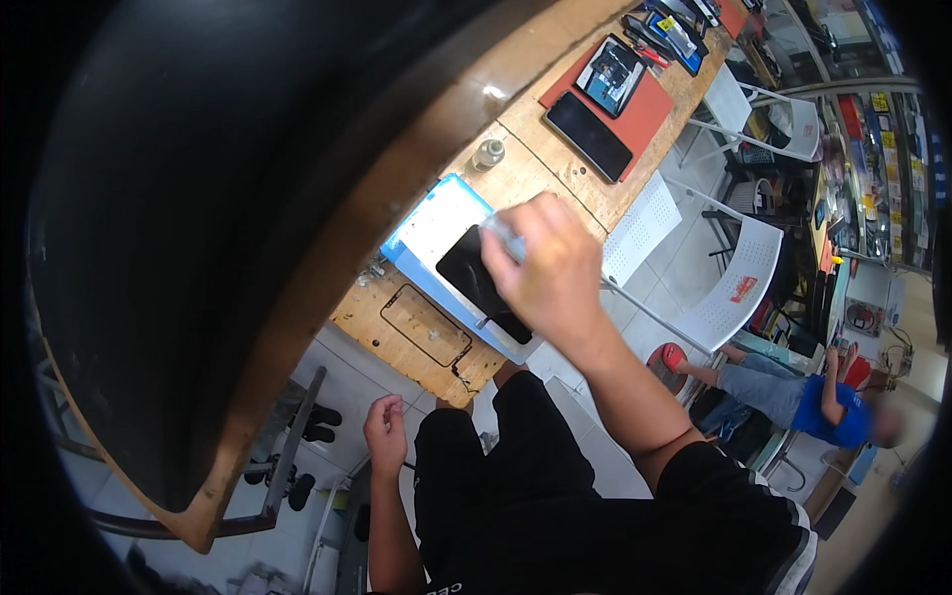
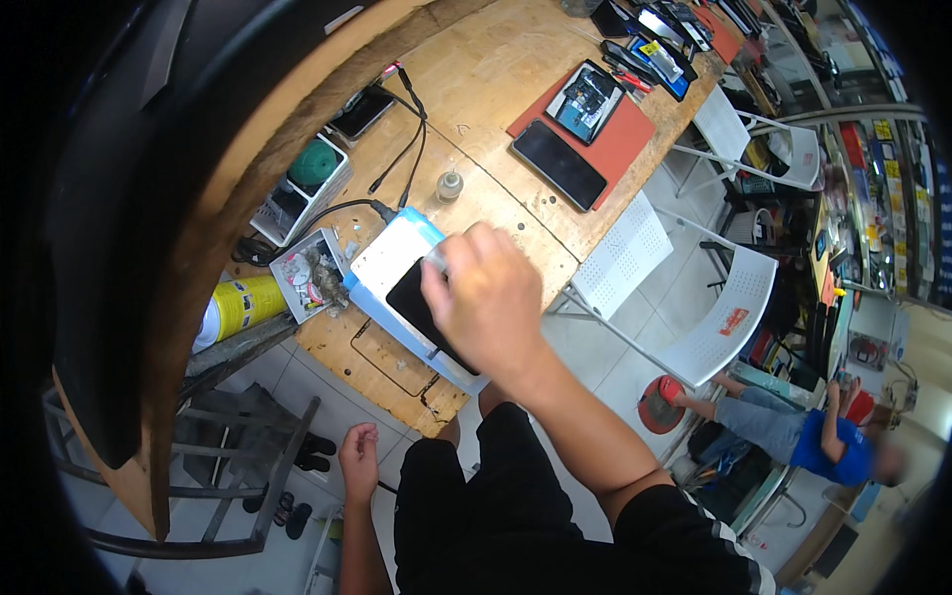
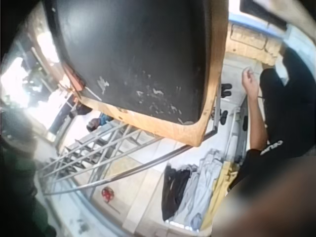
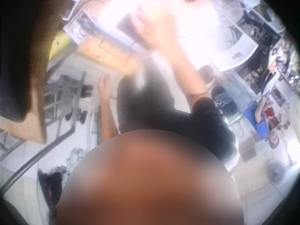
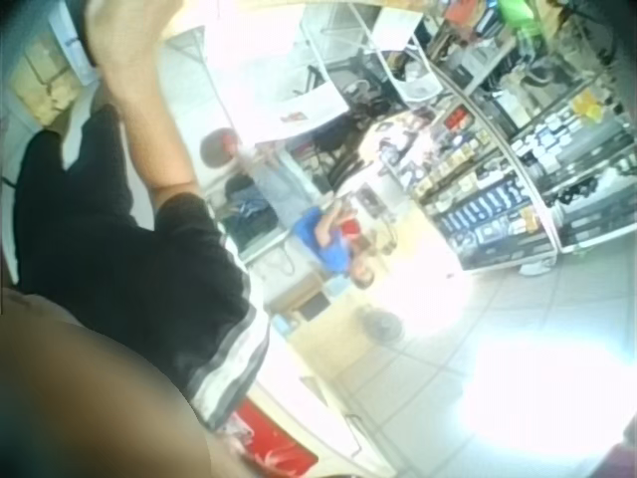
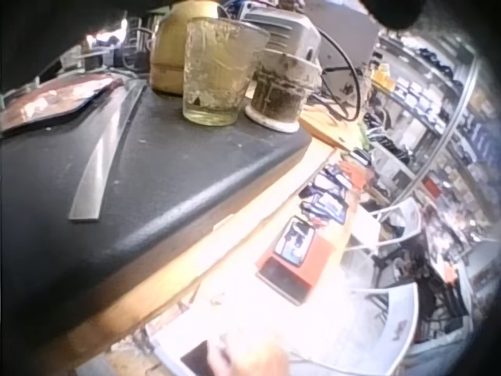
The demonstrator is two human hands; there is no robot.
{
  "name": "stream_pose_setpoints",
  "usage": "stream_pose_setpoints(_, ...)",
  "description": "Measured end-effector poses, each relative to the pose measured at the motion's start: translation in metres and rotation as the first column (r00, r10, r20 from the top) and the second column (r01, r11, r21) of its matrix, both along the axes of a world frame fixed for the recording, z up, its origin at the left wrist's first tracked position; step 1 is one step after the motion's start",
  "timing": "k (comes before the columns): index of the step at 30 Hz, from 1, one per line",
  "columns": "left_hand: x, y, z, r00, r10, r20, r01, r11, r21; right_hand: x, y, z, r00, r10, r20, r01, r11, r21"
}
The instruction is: The person uses a blue electric screwdriver to remove screws from a white rectangular device on a workbench. They then use a metal pick to scrape and pry at the device's surface, likely separating a screen or cover. The person also wipes the device with a cloth and handles a small black component.
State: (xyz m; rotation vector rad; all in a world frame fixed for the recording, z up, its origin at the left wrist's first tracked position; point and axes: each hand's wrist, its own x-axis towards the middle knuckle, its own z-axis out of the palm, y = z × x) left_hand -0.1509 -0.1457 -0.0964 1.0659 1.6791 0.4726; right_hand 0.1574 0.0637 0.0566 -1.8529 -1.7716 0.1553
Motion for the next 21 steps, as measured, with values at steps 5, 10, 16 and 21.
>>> stream_pose_setpoints(5, 0.005, 0.003, 0.001, 0.999, 0.007, 0.031, -0.007, 1.000, 0.023, -0.029, -0.012, -0.003, 0.993, 0.109, -0.052, -0.111, 0.993, -0.040)
stream_pose_setpoints(10, 0.000, 0.005, 0.005, 1.000, -0.019, 0.010, 0.019, 1.000, 0.019, 0.009, 0.011, -0.007, 1.000, -0.029, 0.010, 0.029, 1.000, 0.002)
stream_pose_setpoints(16, -0.002, -0.002, 0.000, 0.999, -0.049, 0.017, 0.048, 0.999, 0.006, 0.014, 0.001, -0.007, 0.972, 0.233, -0.038, -0.234, 0.972, -0.016)
stream_pose_setpoints(21, 0.008, -0.003, -0.006, 0.998, -0.002, 0.066, 0.005, 0.999, -0.047, 0.026, -0.046, 0.007, 0.988, 0.152, -0.020, -0.153, 0.973, -0.171)
